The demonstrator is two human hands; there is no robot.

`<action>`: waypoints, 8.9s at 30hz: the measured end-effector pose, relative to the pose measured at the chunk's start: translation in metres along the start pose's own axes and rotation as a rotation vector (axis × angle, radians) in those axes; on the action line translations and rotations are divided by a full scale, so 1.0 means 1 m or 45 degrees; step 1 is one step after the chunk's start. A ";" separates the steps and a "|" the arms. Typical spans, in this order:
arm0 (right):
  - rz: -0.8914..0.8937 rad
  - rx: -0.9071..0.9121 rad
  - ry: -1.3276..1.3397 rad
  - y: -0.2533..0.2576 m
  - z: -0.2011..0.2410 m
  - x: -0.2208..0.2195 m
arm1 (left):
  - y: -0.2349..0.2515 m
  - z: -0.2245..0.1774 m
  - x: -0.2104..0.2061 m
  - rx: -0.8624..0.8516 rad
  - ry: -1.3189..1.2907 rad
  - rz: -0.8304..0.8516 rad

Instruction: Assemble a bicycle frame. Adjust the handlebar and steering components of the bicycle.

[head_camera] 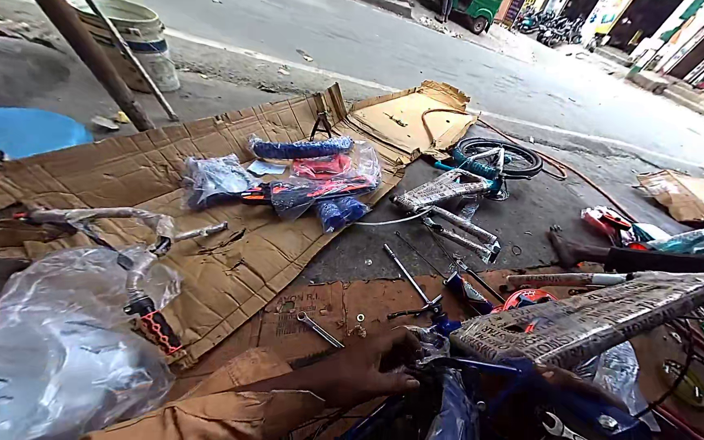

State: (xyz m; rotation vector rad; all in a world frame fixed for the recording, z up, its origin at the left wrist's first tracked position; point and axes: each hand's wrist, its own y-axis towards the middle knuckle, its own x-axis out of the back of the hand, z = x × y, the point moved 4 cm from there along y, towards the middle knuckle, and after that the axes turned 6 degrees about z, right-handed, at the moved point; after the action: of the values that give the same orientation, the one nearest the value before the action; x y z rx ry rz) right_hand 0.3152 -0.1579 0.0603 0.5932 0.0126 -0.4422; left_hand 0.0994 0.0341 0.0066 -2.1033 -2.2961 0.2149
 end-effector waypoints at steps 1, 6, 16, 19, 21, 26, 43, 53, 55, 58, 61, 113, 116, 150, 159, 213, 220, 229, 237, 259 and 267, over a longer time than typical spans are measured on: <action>0.019 -0.005 -0.039 0.003 0.004 -0.002 | 0.000 0.001 0.000 0.027 -0.048 0.025; -0.106 -0.193 -0.310 0.019 0.025 0.041 | 0.006 -0.006 -0.001 0.172 -0.170 0.237; 1.361 -0.524 -1.197 0.121 0.041 -0.055 | 0.000 -0.002 0.007 -0.047 -0.147 0.168; 1.798 -0.451 -1.191 0.114 0.027 -0.105 | -0.002 0.000 0.007 -0.064 -0.171 0.120; 1.970 -0.487 -1.214 0.106 0.016 -0.122 | -0.003 0.001 0.009 -0.106 -0.178 0.099; 1.867 -0.609 -1.546 0.098 -0.006 -0.125 | 0.001 -0.002 0.007 -0.153 0.011 0.221; 1.847 -0.757 -1.723 0.088 -0.006 -0.132 | 0.000 0.001 0.011 0.056 0.275 -0.006; 2.216 -0.739 -1.559 0.104 -0.026 -0.128 | -0.002 0.003 0.011 -0.051 0.203 -0.015; 2.201 -0.641 -1.383 0.110 -0.034 -0.122 | -0.002 0.003 0.012 -0.047 0.174 0.001; 2.136 -0.634 -1.131 0.115 -0.061 -0.094 | -0.001 0.004 0.009 -0.069 0.128 0.024; 2.176 -0.729 -1.215 0.118 -0.091 -0.071 | -0.001 0.005 0.010 -0.104 0.112 -0.011; 2.026 -0.368 -2.119 0.098 0.015 -0.189 | -0.003 0.011 0.012 -0.024 0.144 -0.070; 2.102 -0.584 -2.103 0.102 0.014 -0.171 | -0.004 0.009 0.013 -0.018 0.149 -0.059; 2.039 -0.636 -1.258 0.116 -0.051 -0.138 | -0.008 0.009 0.018 0.024 -0.068 -0.080; 2.002 -0.541 -1.216 0.112 -0.056 -0.138 | -0.009 0.011 0.015 -0.031 0.035 -0.141; 1.965 -0.984 -1.170 0.115 -0.055 -0.144 | -0.029 0.002 0.001 -0.481 0.673 -0.376; 2.047 -0.974 -1.168 0.110 -0.053 -0.148 | -0.027 0.000 -0.002 -0.515 0.776 -0.297; 2.102 -0.925 -1.143 0.109 -0.048 -0.152 | -0.030 0.000 -0.001 -0.539 0.750 -0.289; 2.223 -0.798 -1.175 0.106 -0.046 -0.154 | -0.031 0.001 0.001 -0.573 0.687 -0.317; 2.492 -0.639 -1.325 0.099 -0.034 -0.158 | -0.012 0.008 0.009 0.339 0.198 0.163; 2.594 -0.602 -1.446 0.093 -0.029 -0.170 | -0.002 0.016 0.008 0.363 0.017 0.234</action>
State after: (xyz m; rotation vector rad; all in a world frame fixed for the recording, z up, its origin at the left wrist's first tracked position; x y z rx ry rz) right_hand 0.2020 -0.0054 0.1091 -0.3632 -1.4090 1.2493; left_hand 0.0953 0.0408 -0.0092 -2.1545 -1.9272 0.4972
